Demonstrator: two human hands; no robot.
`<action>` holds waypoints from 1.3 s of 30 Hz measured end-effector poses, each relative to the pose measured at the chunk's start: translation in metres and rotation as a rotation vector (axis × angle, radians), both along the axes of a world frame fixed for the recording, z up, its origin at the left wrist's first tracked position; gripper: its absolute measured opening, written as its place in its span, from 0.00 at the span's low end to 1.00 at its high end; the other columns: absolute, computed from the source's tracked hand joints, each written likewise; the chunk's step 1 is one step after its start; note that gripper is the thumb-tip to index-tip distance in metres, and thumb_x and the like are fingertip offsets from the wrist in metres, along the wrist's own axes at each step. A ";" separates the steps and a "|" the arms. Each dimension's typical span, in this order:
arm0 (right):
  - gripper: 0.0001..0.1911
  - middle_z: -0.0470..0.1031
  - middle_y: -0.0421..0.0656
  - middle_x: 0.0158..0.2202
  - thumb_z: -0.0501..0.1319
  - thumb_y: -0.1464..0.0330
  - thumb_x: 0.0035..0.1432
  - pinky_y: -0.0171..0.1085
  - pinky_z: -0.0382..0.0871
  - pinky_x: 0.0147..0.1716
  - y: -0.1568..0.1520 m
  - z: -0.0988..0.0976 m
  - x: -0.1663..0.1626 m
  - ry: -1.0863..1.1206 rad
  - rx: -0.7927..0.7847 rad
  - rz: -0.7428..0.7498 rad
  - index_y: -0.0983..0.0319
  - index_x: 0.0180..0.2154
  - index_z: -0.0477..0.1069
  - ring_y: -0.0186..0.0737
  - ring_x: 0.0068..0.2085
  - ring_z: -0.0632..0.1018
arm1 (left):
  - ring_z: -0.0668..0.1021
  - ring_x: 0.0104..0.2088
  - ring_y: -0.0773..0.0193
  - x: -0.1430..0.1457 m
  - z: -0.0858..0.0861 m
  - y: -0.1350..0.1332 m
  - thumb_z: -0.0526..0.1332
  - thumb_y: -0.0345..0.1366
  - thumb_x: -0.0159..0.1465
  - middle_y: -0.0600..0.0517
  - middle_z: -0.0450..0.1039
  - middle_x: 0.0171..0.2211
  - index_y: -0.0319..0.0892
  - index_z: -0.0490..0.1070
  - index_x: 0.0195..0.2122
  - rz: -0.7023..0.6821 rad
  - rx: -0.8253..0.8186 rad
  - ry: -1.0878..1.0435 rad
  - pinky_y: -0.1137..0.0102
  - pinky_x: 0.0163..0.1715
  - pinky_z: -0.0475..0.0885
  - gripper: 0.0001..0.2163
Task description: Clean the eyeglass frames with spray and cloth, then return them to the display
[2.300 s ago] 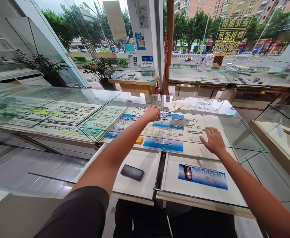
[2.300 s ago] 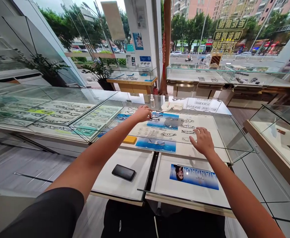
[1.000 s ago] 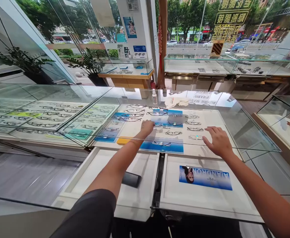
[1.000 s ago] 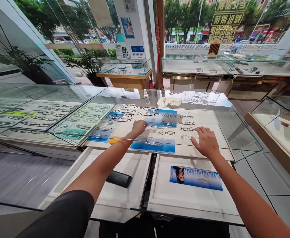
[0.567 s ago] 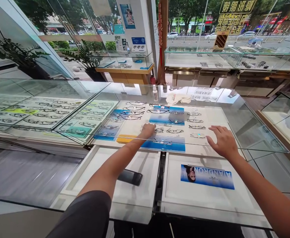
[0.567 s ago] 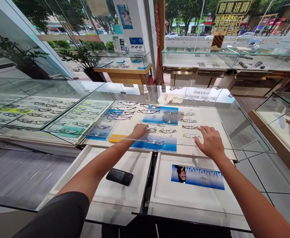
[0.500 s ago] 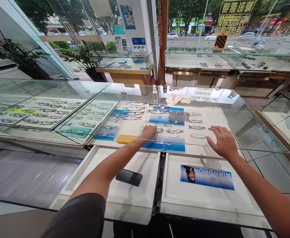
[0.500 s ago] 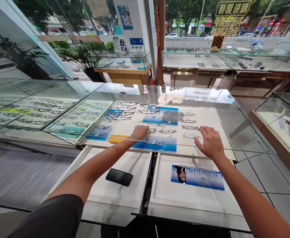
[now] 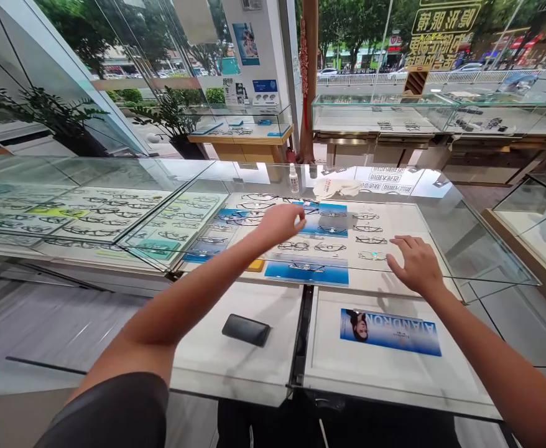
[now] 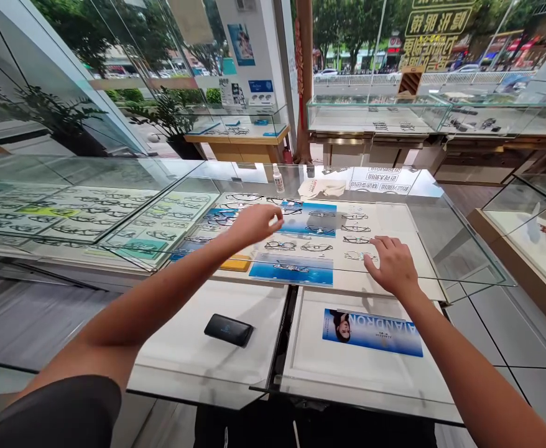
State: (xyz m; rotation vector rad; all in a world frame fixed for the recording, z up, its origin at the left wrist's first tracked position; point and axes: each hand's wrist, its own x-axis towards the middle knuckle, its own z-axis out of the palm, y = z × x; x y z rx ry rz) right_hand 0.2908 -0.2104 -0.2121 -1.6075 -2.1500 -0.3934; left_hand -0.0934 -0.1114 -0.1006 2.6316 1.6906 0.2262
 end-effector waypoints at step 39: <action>0.22 0.80 0.54 0.58 0.55 0.58 0.73 0.53 0.68 0.51 0.000 0.000 -0.001 0.012 -0.028 -0.021 0.64 0.58 0.74 0.59 0.56 0.77 | 0.79 0.52 0.49 -0.034 -0.137 -0.039 0.58 0.35 0.72 0.42 0.78 0.49 0.44 0.80 0.48 -0.123 -0.209 0.121 0.61 0.48 0.70 0.11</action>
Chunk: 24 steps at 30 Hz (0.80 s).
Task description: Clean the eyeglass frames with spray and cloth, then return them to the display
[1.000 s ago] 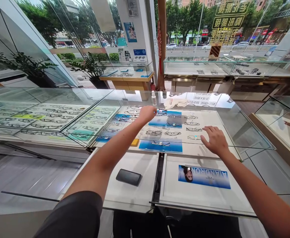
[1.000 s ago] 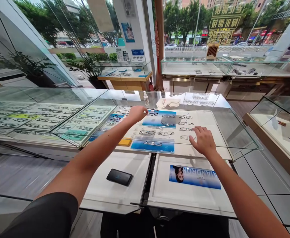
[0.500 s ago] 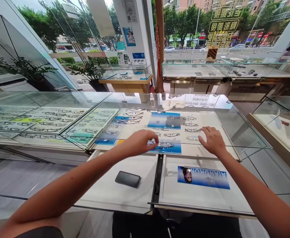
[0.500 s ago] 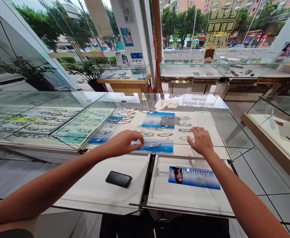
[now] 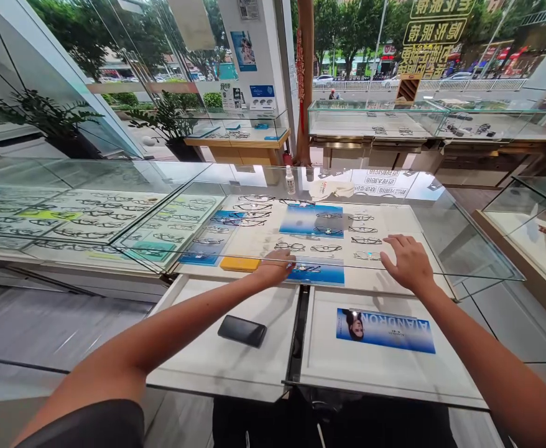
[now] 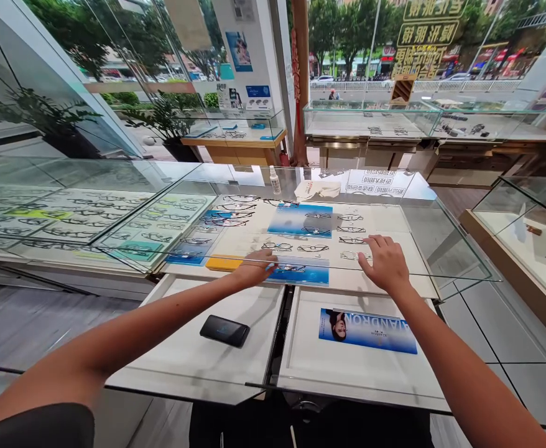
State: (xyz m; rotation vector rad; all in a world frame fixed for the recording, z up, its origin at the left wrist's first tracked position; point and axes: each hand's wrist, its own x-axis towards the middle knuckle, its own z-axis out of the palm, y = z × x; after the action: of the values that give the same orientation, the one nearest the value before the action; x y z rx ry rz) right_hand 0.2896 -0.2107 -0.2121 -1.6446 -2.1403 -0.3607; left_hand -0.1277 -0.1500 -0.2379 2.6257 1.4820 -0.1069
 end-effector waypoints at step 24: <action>0.23 0.80 0.54 0.59 0.60 0.62 0.68 0.58 0.71 0.56 -0.007 0.005 -0.004 0.014 -0.017 0.010 0.59 0.62 0.73 0.63 0.58 0.79 | 0.73 0.53 0.49 0.006 -0.075 0.222 0.53 0.35 0.73 0.42 0.74 0.47 0.43 0.80 0.43 0.215 0.129 -0.137 0.57 0.54 0.64 0.14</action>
State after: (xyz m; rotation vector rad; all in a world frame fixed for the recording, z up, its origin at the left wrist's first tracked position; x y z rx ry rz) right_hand 0.2857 -0.2178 -0.2069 -1.6404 -2.1457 -0.3280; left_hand -0.1214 0.0720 -0.3129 2.4879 1.7625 0.1913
